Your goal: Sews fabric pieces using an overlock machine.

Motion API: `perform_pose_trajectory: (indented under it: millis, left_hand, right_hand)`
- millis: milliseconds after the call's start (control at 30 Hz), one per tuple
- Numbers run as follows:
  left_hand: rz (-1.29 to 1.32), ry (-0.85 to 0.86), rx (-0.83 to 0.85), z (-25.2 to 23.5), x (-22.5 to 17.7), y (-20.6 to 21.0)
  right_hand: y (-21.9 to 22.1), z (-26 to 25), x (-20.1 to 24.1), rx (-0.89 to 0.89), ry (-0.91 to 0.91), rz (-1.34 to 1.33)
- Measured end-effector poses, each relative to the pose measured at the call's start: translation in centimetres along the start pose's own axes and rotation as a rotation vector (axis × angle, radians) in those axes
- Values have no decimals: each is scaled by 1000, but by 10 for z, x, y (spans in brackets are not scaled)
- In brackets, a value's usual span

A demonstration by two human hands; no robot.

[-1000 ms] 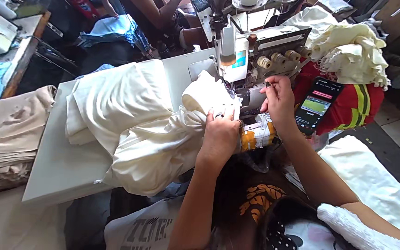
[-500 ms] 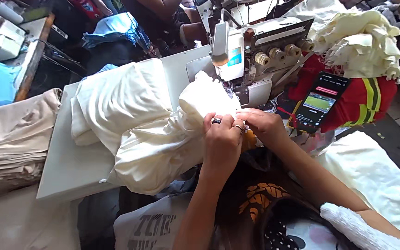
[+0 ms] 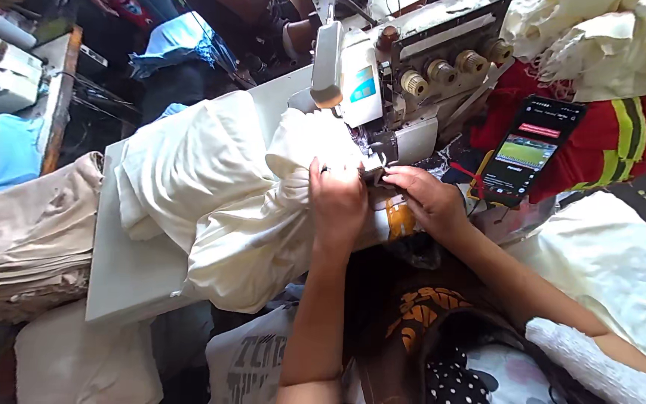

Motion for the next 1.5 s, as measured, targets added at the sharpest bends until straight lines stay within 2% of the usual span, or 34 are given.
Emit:
perform_pose_trajectory:
  millis: [67,167,300,467,533,567,633,733,833,867,967,1000,1100,1133,1167,1233,1333,1400,1500]
  left_hand:
    - [11,-10,39,-14,16,4]
    - [47,-125,156,-40,45,7]
    - [12,-217,187,-43,64,-2]
    - [-144,-200,146,10,32,-22]
    - [-168,-196,88,30,19,-22]
    - [-170,-208,66,39,17,-20]
    - [-168,-214,-4,50,18,-15]
    - [-149,-205,-134,59,22,-7]
    - [-157,-204,-233,64,20,1]
    - [-161,-206,-258,66,20,4]
    - [-160,-210,-307,65,20,7]
    - [-153,-211,-314,64,20,6]
    - [-68,-237,-317,62,23,1]
    - [-16,-244,-337,63,25,-3]
    - [42,-254,-367,66,27,-8]
    - [147,-277,-428,73,28,-18]
    - [221,-303,-487,81,20,-22]
    - [237,-309,-500,81,12,-21]
    - [235,-300,-516,79,6,-24]
  right_hand:
    - [-8,12,-10,21,83,-17]
    - [-12,16,-15,29,166,-8]
    - [21,13,2,147,95,-37]
    - [107,3,31,310,-37,-52]
    - [136,1,32,390,57,-6]
    - [146,2,28,499,150,-3]
    - [156,3,22,572,169,71]
    - [141,11,18,352,73,128]
    - [112,21,9,180,87,159]
    - [105,22,8,192,121,176]
    - [93,19,6,386,252,215]
    - [93,18,7,408,225,262]
    - [91,19,9,283,-59,479]
    - [87,17,9,275,-76,467]
    - [79,13,8,299,-21,396]
    - [56,1,7,365,243,147]
    - [38,-9,2,329,734,-494]
    - [41,-7,0,357,879,-834]
    - [55,-4,-4,443,957,-1028]
Point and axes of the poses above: each hand's wrist, its own z-axis away from the middle knuckle, its own y-axis out of the palm, x = y × z, the point moved 5 cm from there along -z, towards the middle knuckle, and after that the axes turned 4 degrees about -z, right-handed, at the moved point
